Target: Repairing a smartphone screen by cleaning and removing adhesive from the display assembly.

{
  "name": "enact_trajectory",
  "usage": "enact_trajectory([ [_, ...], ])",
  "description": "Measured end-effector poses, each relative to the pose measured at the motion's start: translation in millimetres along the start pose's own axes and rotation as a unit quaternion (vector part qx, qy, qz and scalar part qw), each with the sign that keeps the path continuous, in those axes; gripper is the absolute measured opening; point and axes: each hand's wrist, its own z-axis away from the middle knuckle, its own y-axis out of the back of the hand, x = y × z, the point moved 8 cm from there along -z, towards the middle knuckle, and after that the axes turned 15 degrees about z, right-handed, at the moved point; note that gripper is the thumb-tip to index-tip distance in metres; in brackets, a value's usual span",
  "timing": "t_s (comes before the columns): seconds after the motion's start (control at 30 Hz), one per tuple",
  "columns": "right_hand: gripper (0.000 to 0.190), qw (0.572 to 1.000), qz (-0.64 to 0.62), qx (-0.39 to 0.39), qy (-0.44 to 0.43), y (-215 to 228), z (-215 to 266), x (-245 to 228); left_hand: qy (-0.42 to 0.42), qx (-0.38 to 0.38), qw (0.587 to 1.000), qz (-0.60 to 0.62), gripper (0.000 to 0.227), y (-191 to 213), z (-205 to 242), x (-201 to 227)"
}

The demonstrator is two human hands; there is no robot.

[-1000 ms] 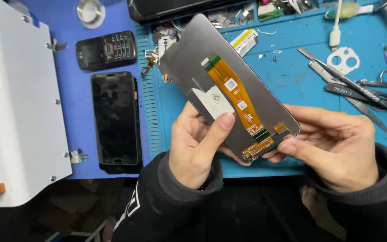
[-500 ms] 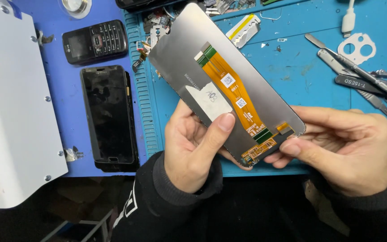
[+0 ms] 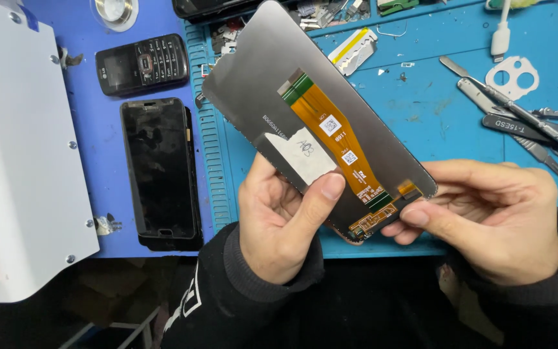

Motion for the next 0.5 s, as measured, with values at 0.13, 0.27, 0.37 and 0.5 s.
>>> enact_trajectory([
  [0.13,0.035,1.000,-0.007,-0.009,0.002,-1,0,-1,0.005,0.003,1.000,-0.002,0.041,-1,-2,0],
  [0.27,0.035,1.000,-0.016,-0.008,0.014,1,0,3,0.021,0.019,1.000,-0.004,0.043,1,-3,-3],
  [0.37,0.033,0.999,-0.039,0.017,0.015,2,-4,-8,0.029,0.013,0.999,0.005,0.044,-1,-2,-5],
  [0.5,0.032,0.999,0.018,0.040,-0.021,5,0,-4,0.051,0.012,0.999,-0.013,0.044,-5,0,-7],
])
